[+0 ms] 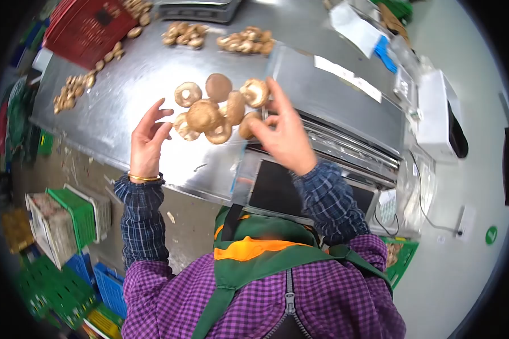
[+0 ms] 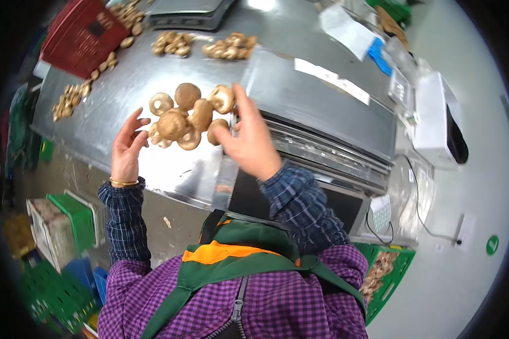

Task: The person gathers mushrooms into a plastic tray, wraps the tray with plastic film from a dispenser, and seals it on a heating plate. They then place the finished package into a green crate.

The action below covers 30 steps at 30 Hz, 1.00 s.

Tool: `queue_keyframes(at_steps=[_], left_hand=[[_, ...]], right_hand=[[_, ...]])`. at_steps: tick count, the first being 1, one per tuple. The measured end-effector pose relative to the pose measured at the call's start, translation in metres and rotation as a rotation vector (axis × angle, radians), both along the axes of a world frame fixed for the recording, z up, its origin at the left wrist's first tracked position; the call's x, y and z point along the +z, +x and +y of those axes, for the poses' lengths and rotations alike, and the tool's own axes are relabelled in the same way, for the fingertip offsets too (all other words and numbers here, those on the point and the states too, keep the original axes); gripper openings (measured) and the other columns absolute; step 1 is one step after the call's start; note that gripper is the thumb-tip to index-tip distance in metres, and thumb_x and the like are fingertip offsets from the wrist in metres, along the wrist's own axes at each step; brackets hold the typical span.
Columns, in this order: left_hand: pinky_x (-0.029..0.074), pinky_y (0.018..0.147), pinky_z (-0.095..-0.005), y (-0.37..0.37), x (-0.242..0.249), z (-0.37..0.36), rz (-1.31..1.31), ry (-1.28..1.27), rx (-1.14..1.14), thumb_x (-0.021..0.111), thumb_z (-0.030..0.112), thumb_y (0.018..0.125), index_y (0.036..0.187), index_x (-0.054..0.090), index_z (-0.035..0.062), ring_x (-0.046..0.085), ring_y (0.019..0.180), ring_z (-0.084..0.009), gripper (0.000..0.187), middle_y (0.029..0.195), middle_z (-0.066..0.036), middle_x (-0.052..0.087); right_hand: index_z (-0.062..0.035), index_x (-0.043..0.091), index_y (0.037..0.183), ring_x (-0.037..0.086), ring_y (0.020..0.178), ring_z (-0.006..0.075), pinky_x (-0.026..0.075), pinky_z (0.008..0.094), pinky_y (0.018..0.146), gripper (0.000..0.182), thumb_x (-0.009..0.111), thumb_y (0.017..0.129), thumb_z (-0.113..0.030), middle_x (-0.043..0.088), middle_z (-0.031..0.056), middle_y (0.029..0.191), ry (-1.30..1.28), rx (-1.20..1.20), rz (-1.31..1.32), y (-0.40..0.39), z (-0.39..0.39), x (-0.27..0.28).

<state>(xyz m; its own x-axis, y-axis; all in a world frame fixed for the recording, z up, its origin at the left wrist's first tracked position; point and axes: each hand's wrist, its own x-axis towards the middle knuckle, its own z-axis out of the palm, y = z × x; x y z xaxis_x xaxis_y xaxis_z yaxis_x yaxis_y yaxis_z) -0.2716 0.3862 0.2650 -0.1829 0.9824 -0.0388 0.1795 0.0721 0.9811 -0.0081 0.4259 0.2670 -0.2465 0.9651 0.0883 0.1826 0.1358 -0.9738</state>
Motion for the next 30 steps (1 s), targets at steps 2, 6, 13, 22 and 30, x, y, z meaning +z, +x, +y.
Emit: queue_keyframes(at_steps=[2, 6, 13, 22, 30], left_hand=[[0.047, 0.071, -0.0235, 0.048, 0.012, 0.023, 0.009, 0.008, -0.136, 0.053, -0.003, 0.083, 0.133, 0.045, 0.0081, 0.054, 0.080, -0.0080, 0.052, 0.111, -0.007, 0.058], [0.048, 0.068, -0.0235, 0.136, -0.014, 0.088, 0.181, 0.229, -0.454, 0.049, -0.007, 0.081, 0.135, 0.041, 0.0151, 0.053, 0.074, -0.0094, 0.059, 0.114, -0.009, 0.050], [0.049, 0.078, -0.0326, 0.262, -0.041, 0.127, 0.405, 0.236, -0.594, 0.058, 0.002, 0.080, 0.123, 0.052, 0.0150, 0.061, 0.087, -0.0269, 0.045, 0.101, -0.019, 0.058], [0.051, 0.074, -0.0343, 0.214, -0.020, 0.069, 0.448, 0.222, -0.437, 0.062, 0.008, 0.081, 0.112, 0.058, 0.0060, 0.065, 0.084, -0.0267, 0.032, 0.096, -0.017, 0.064], [0.049, 0.058, -0.0261, 0.218, -0.030, 0.030, 0.592, -0.046, -0.384, 0.066, 0.009, 0.079, 0.100, 0.059, 0.0014, 0.063, 0.062, -0.0154, 0.024, 0.076, -0.010, 0.068]], right_hand=[[0.0005, 0.023, 0.141, 0.055, 0.077, 0.0115, 0.048, 0.0231, 0.063, 0.076, 0.063, 0.077, -0.008, 0.048, 0.0202, 0.122, 0.006, -0.054, -0.025, 0.050, 0.008, 0.008], [-0.0027, 0.019, 0.143, 0.053, 0.069, 0.0065, 0.046, 0.0204, 0.060, 0.077, 0.062, 0.080, -0.008, 0.050, 0.0194, 0.119, -0.017, -0.169, -0.035, 0.150, 0.016, 0.005], [0.0024, 0.020, 0.141, 0.055, 0.090, 0.0148, 0.046, 0.0254, 0.077, 0.074, 0.062, 0.083, -0.014, 0.050, 0.0199, 0.122, -0.036, -0.309, -0.032, 0.262, 0.015, -0.035], [-0.0007, 0.050, 0.120, 0.059, 0.093, 0.0266, 0.045, 0.0368, 0.082, 0.046, 0.064, 0.082, -0.022, 0.059, 0.0196, 0.110, 0.098, -0.541, -0.563, 0.301, -0.051, -0.015], [-0.0027, 0.060, 0.087, 0.056, 0.064, 0.0196, 0.044, 0.0323, 0.064, 0.017, 0.067, 0.078, -0.016, 0.061, 0.0047, 0.068, -0.067, -0.574, -0.510, 0.272, -0.074, -0.043]])
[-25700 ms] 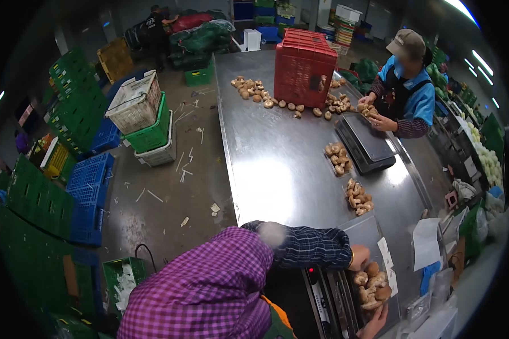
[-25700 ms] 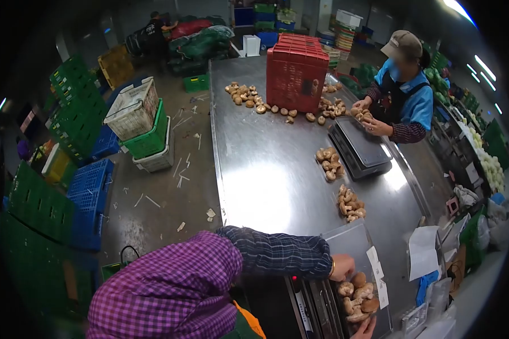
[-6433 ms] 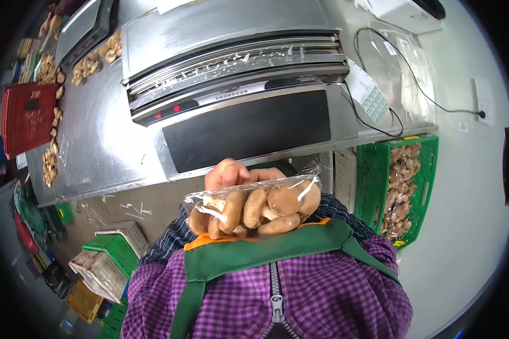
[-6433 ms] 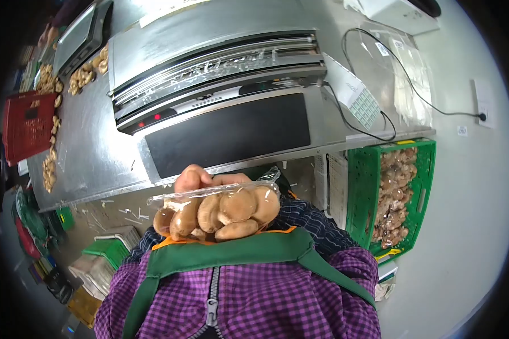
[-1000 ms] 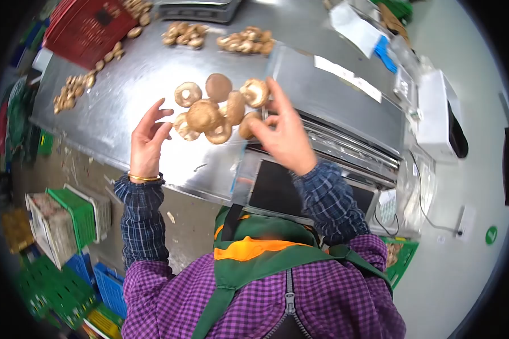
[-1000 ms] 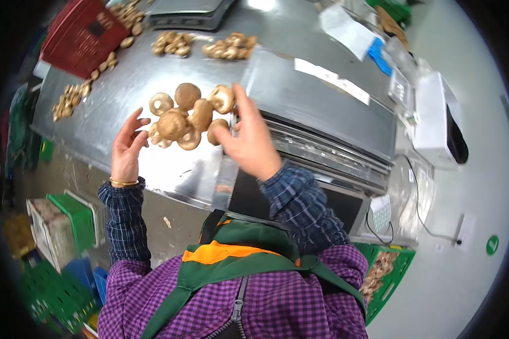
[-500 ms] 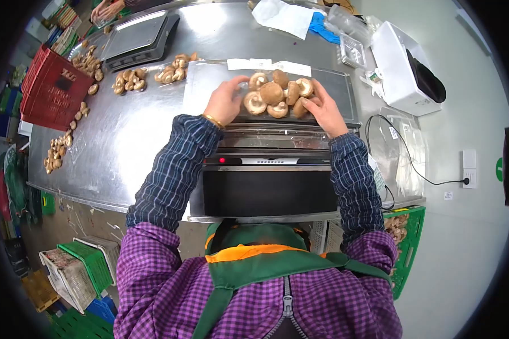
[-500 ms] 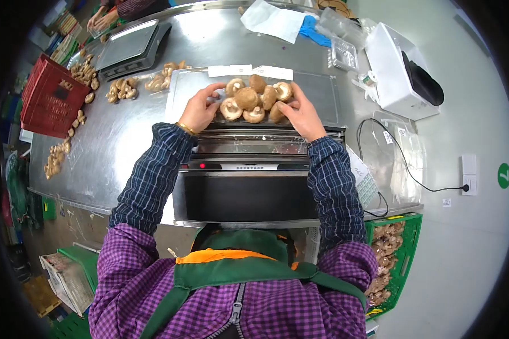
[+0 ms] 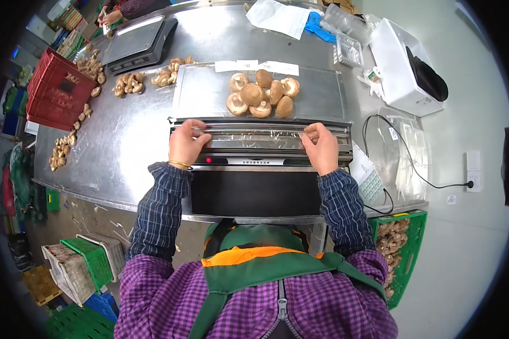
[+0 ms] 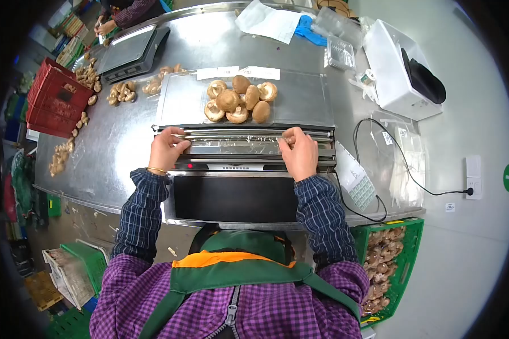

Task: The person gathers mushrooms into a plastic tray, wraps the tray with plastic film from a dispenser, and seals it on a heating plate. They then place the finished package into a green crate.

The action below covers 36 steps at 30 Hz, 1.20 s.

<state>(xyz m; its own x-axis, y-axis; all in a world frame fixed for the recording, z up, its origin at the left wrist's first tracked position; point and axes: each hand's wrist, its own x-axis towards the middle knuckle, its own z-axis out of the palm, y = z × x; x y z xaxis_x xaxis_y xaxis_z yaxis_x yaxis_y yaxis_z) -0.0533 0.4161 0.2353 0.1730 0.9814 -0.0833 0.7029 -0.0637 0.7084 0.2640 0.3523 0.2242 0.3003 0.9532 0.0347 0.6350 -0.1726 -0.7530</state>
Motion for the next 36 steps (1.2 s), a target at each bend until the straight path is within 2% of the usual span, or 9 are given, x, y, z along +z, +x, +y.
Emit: queue_keyframes(at_steps=[7, 13, 15, 16, 18, 21, 23, 27, 36], left_hand=[[0.042, 0.067, -0.0229, -0.036, 0.037, -0.052, -0.790, -0.712, 0.217, 0.066, 0.009, 0.081, 0.126, 0.047, 0.0007, 0.052, 0.069, -0.0084, 0.049, 0.079, 0.001, 0.059], [0.039, 0.055, -0.0261, -0.022, 0.100, -0.004, -1.310, -0.722, -0.236, 0.064, 0.017, 0.083, 0.082, 0.051, 0.0088, 0.040, 0.056, -0.0081, 0.016, 0.073, 0.001, 0.043], [0.046, 0.063, -0.0236, -0.012, 0.103, 0.042, -1.788, -0.774, -0.349, 0.052, 0.019, 0.092, 0.087, 0.052, 0.0085, 0.048, 0.064, -0.0137, 0.011, 0.078, -0.003, 0.051], [0.049, 0.073, -0.0271, 0.005, 0.108, 0.075, -1.788, -0.682, -0.642, 0.045, 0.022, 0.096, 0.099, 0.055, 0.0074, 0.055, 0.072, -0.0148, 0.017, 0.084, -0.005, 0.057], [0.049, 0.082, -0.0301, 0.042, 0.089, 0.124, -1.466, -0.175, -0.163, 0.046, 0.022, 0.096, 0.110, 0.056, 0.0049, 0.060, 0.082, -0.0165, 0.025, 0.095, -0.007, 0.063], [0.047, 0.082, -0.0366, 0.063, -0.010, 0.173, -0.040, 0.341, -0.182, 0.051, 0.020, 0.091, 0.096, 0.065, -0.0007, 0.063, 0.089, -0.0269, 0.026, 0.096, -0.018, 0.066], [0.046, 0.077, -0.0369, 0.076, -0.011, 0.151, 0.073, 0.321, -0.272, 0.049, 0.029, 0.090, 0.095, 0.063, -0.0007, 0.061, 0.084, -0.0328, 0.033, 0.088, -0.023, 0.062], [0.048, 0.078, -0.0315, 0.062, -0.002, 0.111, -0.864, -0.784, 0.047, 0.043, 0.041, 0.095, 0.109, 0.057, -0.0027, 0.061, 0.080, -0.0222, 0.048, 0.092, -0.010, 0.064], [0.051, 0.085, -0.0328, 0.016, 0.038, -0.005, -0.758, -1.127, -0.186, 0.034, 0.042, 0.097, 0.128, 0.042, -0.0018, 0.057, 0.105, -0.0188, 0.054, 0.118, -0.012, 0.056]], right_hand=[[0.0013, 0.058, 0.093, 0.038, 0.057, 0.0055, 0.033, 0.0207, 0.058, 0.012, 0.050, 0.087, -0.005, 0.046, -0.0033, 0.064, -0.258, 0.080, 1.292, 0.022, -0.046, 0.039], [0.0050, 0.054, 0.099, 0.034, 0.054, 0.0097, 0.033, 0.0261, 0.058, 0.020, 0.044, 0.085, -0.004, 0.040, -0.0017, 0.060, 0.206, 0.412, 1.428, 0.023, 0.001, 0.117], [0.0065, 0.055, 0.105, 0.049, 0.062, 0.0140, 0.040, 0.0288, 0.066, 0.025, 0.044, 0.088, -0.007, 0.055, 0.0068, 0.070, 0.378, 0.660, 1.505, 0.027, 0.043, 0.135], [0.0057, 0.055, 0.109, 0.055, 0.073, 0.0175, 0.042, 0.0306, 0.074, 0.027, 0.044, 0.089, -0.010, 0.060, 0.0114, 0.081, 0.464, 0.457, 1.308, 0.018, 0.065, 0.139], [0.0042, 0.054, 0.116, 0.059, 0.094, 0.0234, 0.043, 0.0335, 0.088, 0.032, 0.045, 0.092, -0.014, 0.063, 0.0170, 0.101, 0.526, 0.280, 0.837, 0.016, 0.114, 0.127], [0.0026, 0.052, 0.121, 0.057, 0.106, 0.0252, 0.042, 0.0341, 0.093, 0.038, 0.050, 0.092, -0.021, 0.063, 0.0153, 0.111, 0.245, 0.263, 0.275, 0.029, 0.165, 0.033], [0.0031, 0.049, 0.124, 0.055, 0.110, 0.0258, 0.044, 0.0332, 0.091, 0.046, 0.056, 0.089, -0.026, 0.060, 0.0170, 0.114, -0.015, 0.288, 0.104, 0.025, 0.148, 0.013], [0.0031, 0.047, 0.124, 0.057, 0.103, 0.0211, 0.044, 0.0309, 0.088, 0.051, 0.063, 0.085, -0.026, 0.061, 0.0151, 0.112, -0.028, 0.328, 0.297, 0.016, 0.102, 0.023], [0.0009, 0.046, 0.122, 0.055, 0.092, 0.0116, 0.046, 0.0281, 0.085, 0.042, 0.060, 0.086, -0.014, 0.058, 0.0036, 0.103, -0.543, 0.522, 0.732, 0.015, -0.002, 0.062]])
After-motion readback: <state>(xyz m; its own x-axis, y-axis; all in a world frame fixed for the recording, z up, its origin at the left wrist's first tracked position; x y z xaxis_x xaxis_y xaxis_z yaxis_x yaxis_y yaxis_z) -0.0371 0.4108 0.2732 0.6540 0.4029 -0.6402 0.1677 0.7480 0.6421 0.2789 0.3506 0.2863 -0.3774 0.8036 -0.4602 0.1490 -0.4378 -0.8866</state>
